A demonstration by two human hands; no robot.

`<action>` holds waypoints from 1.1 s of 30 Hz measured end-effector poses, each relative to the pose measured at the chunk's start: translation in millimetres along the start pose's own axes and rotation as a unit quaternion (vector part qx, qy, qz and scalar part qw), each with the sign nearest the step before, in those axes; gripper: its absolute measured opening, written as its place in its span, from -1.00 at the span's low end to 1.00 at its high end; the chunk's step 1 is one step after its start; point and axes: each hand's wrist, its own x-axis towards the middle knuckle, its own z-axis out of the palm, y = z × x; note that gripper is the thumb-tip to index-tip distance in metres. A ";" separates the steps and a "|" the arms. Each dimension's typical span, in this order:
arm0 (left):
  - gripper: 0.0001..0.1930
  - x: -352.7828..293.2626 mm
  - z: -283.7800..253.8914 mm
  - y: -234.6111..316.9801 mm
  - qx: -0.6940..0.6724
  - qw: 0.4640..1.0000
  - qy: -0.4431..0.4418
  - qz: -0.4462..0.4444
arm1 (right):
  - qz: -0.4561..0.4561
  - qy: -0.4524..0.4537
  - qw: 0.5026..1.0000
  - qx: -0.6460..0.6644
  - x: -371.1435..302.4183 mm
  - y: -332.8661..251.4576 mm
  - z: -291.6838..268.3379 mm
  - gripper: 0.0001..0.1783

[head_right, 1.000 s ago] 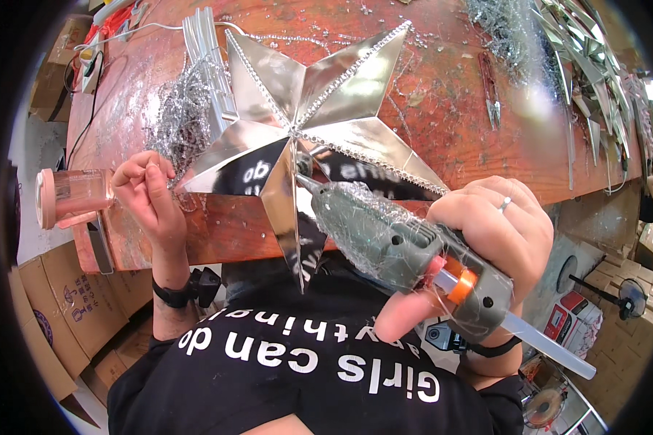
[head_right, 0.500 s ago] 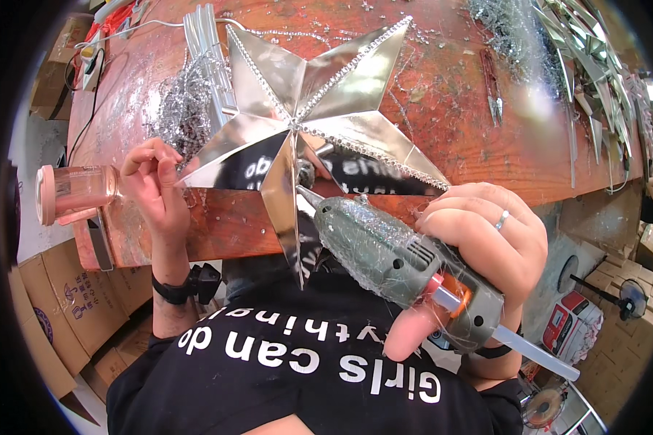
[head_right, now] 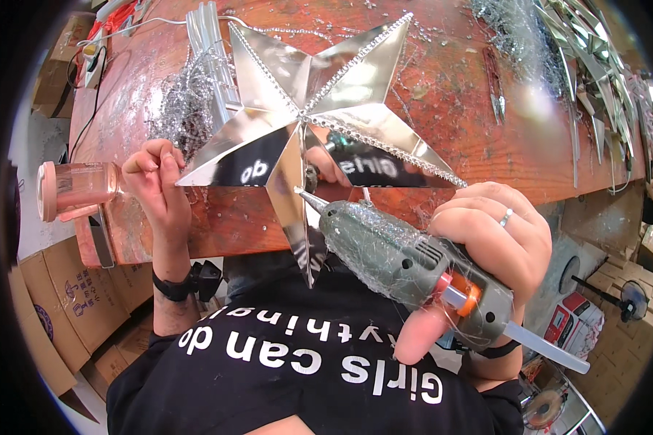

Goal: The person uses a hot glue gun to apply adhesive to the edges of a silver star-shaped decoration and attaches a string of small beads. They repeat this process along the perimeter of the star, pressing the beads into the glue to secure them.

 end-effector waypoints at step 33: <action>-0.88 0.0 -4.3 -8.2 0.049 0.998 0.015 -0.020 | -0.049 -0.048 0.998 0.014 -14.5 -6.6 2.1 -0.08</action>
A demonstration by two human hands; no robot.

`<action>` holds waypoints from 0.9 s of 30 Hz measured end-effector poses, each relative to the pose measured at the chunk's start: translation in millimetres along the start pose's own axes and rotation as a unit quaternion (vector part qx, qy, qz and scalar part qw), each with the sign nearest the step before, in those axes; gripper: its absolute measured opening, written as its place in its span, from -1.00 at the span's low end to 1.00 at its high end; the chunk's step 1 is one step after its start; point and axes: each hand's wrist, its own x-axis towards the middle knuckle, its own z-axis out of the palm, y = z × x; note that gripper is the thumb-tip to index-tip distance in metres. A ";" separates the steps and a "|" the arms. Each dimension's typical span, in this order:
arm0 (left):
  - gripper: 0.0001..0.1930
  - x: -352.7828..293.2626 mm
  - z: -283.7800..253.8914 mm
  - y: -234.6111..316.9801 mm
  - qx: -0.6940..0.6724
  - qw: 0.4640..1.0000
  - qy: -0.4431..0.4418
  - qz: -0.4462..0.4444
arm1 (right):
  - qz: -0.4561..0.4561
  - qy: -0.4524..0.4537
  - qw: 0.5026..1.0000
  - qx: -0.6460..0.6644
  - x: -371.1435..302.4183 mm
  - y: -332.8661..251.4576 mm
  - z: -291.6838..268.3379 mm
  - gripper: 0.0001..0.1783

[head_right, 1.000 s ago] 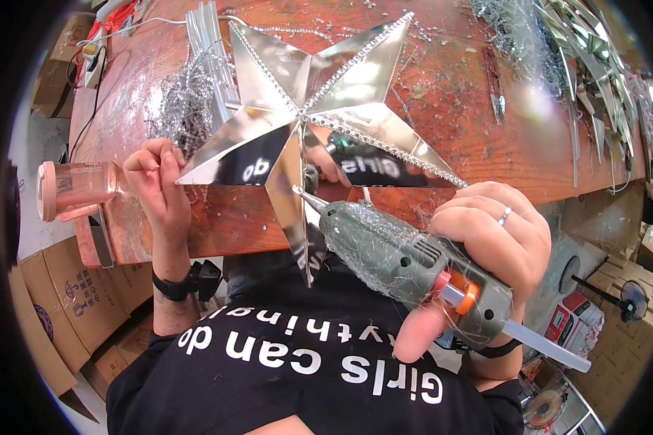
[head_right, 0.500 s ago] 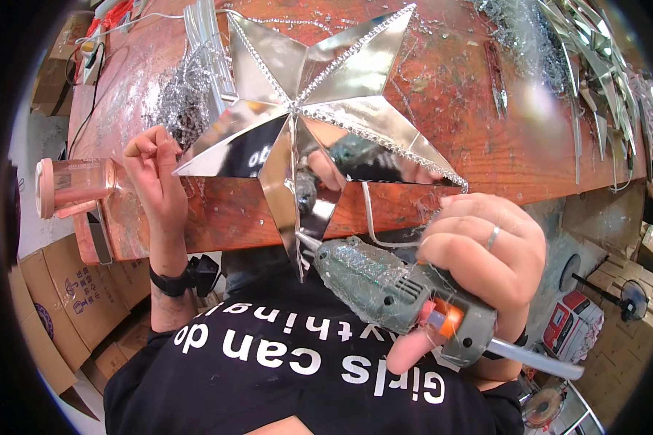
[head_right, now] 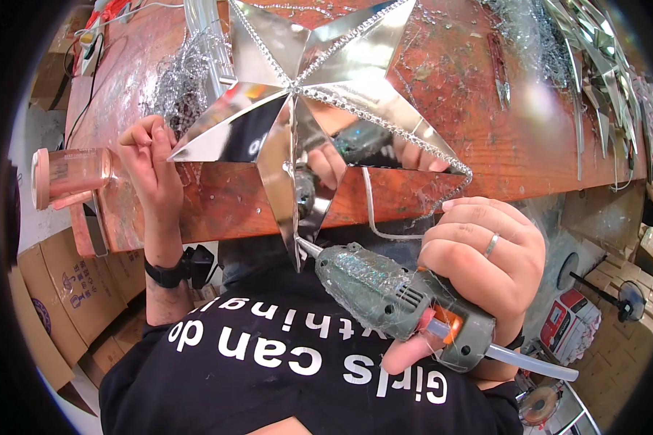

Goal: The person uses a hot glue gun to apply adhesive to the edges of a silver star-shaped decoration and attaches a string of small beads. They repeat this process along the perimeter of the star, pressing the beads into the glue to secure them.

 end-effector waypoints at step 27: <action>-0.85 1.8 -2.8 19.2 -0.042 0.996 0.020 0.078 | 0.169 0.125 0.978 0.008 -47.1 7.7 -31.9 -0.13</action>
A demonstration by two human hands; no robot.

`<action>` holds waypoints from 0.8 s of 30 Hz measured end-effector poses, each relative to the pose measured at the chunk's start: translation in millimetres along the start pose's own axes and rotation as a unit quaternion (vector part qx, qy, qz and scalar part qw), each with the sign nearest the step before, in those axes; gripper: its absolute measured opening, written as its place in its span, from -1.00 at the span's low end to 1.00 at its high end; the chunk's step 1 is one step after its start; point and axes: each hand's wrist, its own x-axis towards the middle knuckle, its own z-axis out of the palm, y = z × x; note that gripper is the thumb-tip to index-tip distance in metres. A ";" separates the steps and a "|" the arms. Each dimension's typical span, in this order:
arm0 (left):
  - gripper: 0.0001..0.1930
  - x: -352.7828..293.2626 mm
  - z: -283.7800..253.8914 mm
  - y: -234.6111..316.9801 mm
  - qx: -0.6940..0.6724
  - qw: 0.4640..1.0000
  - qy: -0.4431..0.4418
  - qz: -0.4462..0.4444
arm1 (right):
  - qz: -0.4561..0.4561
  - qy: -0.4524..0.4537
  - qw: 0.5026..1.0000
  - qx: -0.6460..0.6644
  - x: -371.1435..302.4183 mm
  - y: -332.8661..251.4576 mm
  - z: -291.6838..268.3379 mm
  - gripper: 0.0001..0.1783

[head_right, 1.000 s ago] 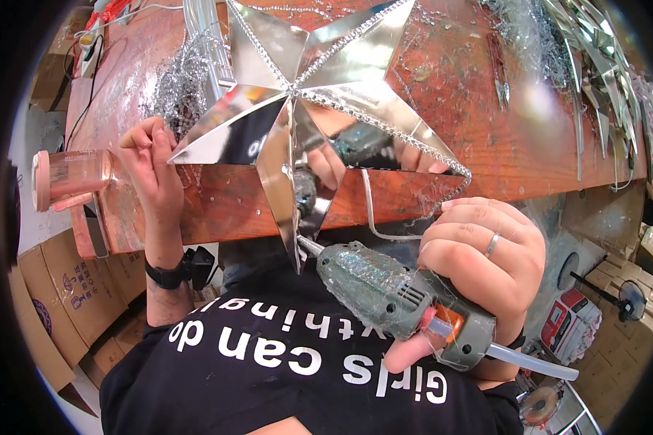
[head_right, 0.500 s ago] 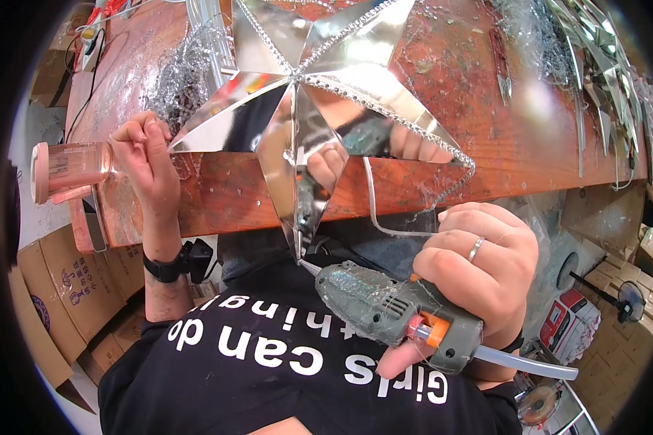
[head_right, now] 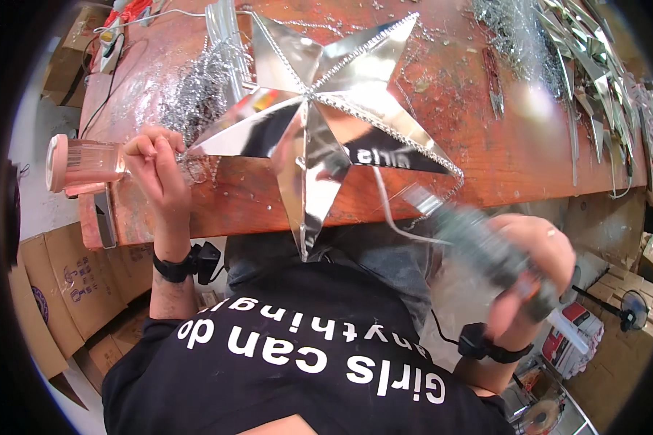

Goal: The person uses a hot glue gun to apply adhesive to the edges of a silver star-shaped decoration and attaches a string of small beads. They repeat this process along the perimeter of the star, pressing the beads into the glue to secure them.

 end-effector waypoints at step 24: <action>-0.75 -50.1 -35.8 53.5 -0.110 0.966 -0.080 -0.221 | -0.095 -0.452 0.852 0.246 -8.5 -44.4 82.4 -0.86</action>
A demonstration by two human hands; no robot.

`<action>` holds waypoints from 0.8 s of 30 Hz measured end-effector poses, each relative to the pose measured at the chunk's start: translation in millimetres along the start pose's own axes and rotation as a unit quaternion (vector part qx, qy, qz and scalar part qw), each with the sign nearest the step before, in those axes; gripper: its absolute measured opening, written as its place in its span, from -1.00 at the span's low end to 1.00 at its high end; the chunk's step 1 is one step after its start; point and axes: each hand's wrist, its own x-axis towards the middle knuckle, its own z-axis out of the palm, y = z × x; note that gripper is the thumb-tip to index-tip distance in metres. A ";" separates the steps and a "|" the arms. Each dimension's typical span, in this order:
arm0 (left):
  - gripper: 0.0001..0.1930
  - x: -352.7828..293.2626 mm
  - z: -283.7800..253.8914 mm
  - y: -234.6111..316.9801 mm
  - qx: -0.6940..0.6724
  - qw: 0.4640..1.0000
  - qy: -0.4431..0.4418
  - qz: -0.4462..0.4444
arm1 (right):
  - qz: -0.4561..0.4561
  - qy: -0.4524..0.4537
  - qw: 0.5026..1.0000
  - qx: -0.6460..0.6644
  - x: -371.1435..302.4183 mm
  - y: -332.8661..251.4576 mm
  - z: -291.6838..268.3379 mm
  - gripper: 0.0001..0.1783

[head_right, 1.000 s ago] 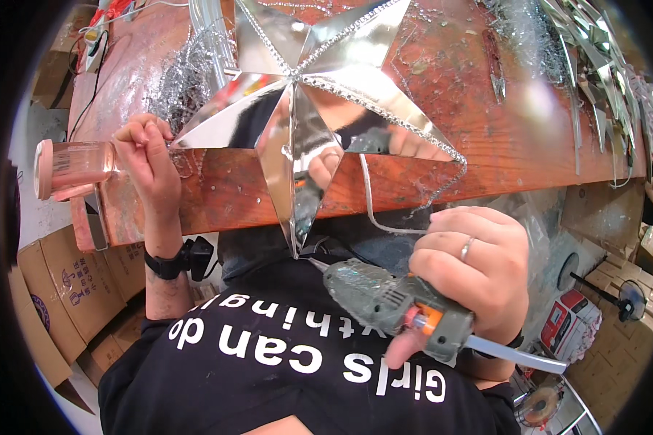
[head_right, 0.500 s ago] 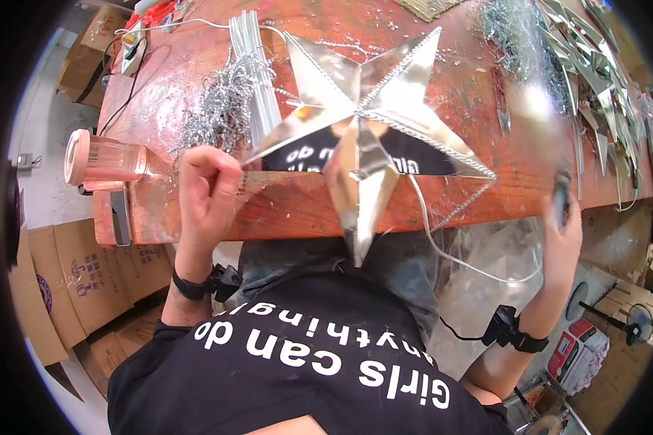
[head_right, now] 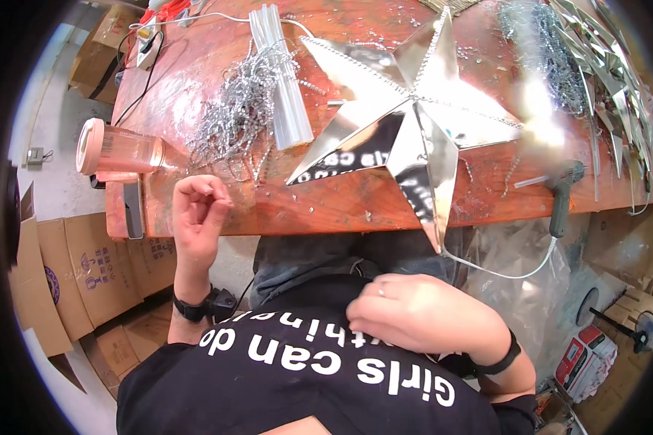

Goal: The person uses a hot glue gun to apply adhesive to the edges of a silver star-shaped decoration and attaches a string of small beads. They repeat this process along the perimeter of the star, pressing the beads into the glue to secure them.

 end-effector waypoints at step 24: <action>-0.75 -75.0 -42.3 -8.4 0.112 0.981 0.137 -0.073 | -0.133 0.232 0.872 -0.410 127.7 49.3 58.6 -0.67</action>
